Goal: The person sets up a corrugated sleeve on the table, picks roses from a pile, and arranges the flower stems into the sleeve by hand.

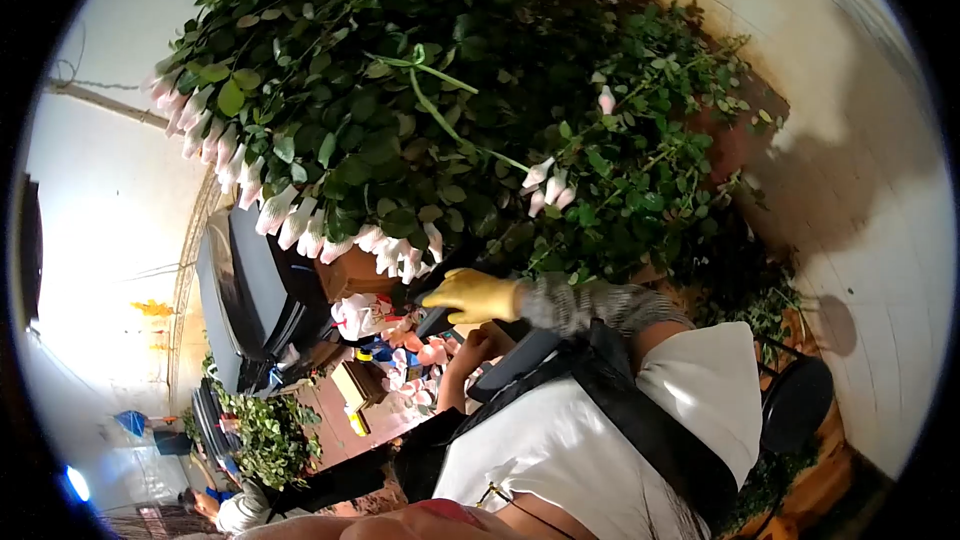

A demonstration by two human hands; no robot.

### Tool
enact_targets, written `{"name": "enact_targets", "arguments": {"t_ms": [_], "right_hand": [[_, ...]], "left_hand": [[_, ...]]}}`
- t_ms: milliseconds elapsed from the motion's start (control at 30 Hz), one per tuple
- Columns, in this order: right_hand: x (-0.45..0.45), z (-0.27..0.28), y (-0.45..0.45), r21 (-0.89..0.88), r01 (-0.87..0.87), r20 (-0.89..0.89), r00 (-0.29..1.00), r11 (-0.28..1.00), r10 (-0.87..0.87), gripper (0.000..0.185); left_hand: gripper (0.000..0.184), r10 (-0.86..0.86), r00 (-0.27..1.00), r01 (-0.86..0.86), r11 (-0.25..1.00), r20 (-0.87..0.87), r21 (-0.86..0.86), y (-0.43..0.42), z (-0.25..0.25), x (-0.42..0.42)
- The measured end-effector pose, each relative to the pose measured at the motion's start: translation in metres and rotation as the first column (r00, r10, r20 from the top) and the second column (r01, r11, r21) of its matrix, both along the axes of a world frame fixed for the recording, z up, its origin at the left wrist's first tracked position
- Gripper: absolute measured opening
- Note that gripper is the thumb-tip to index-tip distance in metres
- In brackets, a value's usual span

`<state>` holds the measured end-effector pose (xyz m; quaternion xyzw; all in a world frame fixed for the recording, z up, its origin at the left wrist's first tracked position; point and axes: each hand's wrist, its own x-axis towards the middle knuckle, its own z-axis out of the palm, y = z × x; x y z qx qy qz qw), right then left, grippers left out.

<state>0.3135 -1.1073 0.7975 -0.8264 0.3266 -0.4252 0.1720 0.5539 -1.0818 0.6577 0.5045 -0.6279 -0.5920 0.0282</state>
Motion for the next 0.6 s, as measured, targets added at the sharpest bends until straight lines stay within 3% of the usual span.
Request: {"name": "enact_targets", "arguments": {"t_ms": [33,67,100,133,167,200,233,267,333,400,433,467,500,533,567,600], "right_hand": [[-0.02,0.024,0.011,0.369,-0.186,0.333,0.941,0.911,0.057,0.042],[-0.044,0.049,0.02,0.602,-0.454,0.62,0.784,0.657,-0.027,0.046],[-0.077,0.038,0.005,0.386,-0.251,0.486,0.873,0.888,0.036,0.043],[-0.118,0.045,-0.003,0.4,-0.004,0.325,0.936,0.917,-0.137,0.044],[-0.158,0.064,-0.005,0.598,0.153,0.352,0.831,0.786,-0.43,0.044],[-0.196,0.074,-0.011,0.64,0.208,0.505,0.613,0.74,-0.608,0.044],[-0.25,0.046,-0.04,0.22,0.834,0.1,0.496,0.505,-0.863,0.048],[-0.282,0.067,-0.042,0.118,0.975,-0.286,0.213,0.186,-0.934,0.059],[-0.343,0.04,-0.063,0.343,0.939,-0.527,0.193,0.0,-0.828,0.07],[-0.399,-0.034,-0.09,0.414,0.91,-0.718,0.328,0.001,-0.614,0.072],[-0.413,-0.058,-0.09,0.329,0.942,-0.681,0.286,0.067,-0.674,0.066],[-0.426,-0.056,-0.085,0.599,0.794,-0.414,0.416,0.103,-0.81,0.058],[-0.438,-0.052,-0.079,0.793,0.581,-0.103,0.425,0.184,-0.899,0.051],[-0.44,-0.049,-0.069,0.829,0.436,0.224,0.317,0.351,-0.922,0.049],[-0.442,-0.048,-0.059,0.779,0.307,0.521,0.168,0.547,-0.837,0.047],[-0.421,-0.022,-0.032,0.638,0.313,0.716,0.093,0.703,-0.692,0.046]], "left_hand": [[0.038,-0.028,0.994,0.031,0.999,0.104,-0.03,0.002,0.008,-0.001],[0.037,-0.051,0.997,0.058,0.993,0.066,-0.098,0.0,-0.023,0.016],[0.037,-0.006,0.997,0.012,0.997,0.072,-0.076,0.005,-0.006,0.012],[0.037,0.025,0.997,-0.022,0.999,0.07,-0.05,0.008,0.012,-0.002],[0.036,0.05,0.998,-0.05,0.999,0.048,-0.011,0.007,0.009,-0.004],[0.035,0.075,0.997,-0.075,0.997,0.029,0.03,0.007,0.007,-0.003],[0.033,0.085,0.996,-0.085,0.996,0.011,0.021,0.007,0.002,-0.002],[0.032,0.046,0.999,-0.046,0.999,0.011,0.028,0.004,0.007,-0.005],[0.033,0.059,0.997,-0.062,0.996,0.046,0.059,0.004,0.021,-0.012],[0.034,0.071,0.997,-0.073,0.996,0.033,0.06,0.004,0.023,-0.016],[0.035,0.082,0.996,-0.084,0.995,0.022,0.059,0.005,0.024,-0.014],[0.035,0.081,0.996,-0.083,0.995,0.029,0.063,0.006,0.021,-0.01],[0.035,0.083,0.996,-0.084,0.994,0.015,0.068,0.004,0.013,-0.008],[0.035,0.087,0.996,-0.087,0.993,0.0,0.078,0.005,0.018,-0.012],[0.034,0.088,0.996,-0.088,0.995,0.009,0.055,0.007,0.024,-0.014],[0.034,0.083,0.997,-0.083,0.994,0.005,0.066,0.004,0.019,-0.012]]}}
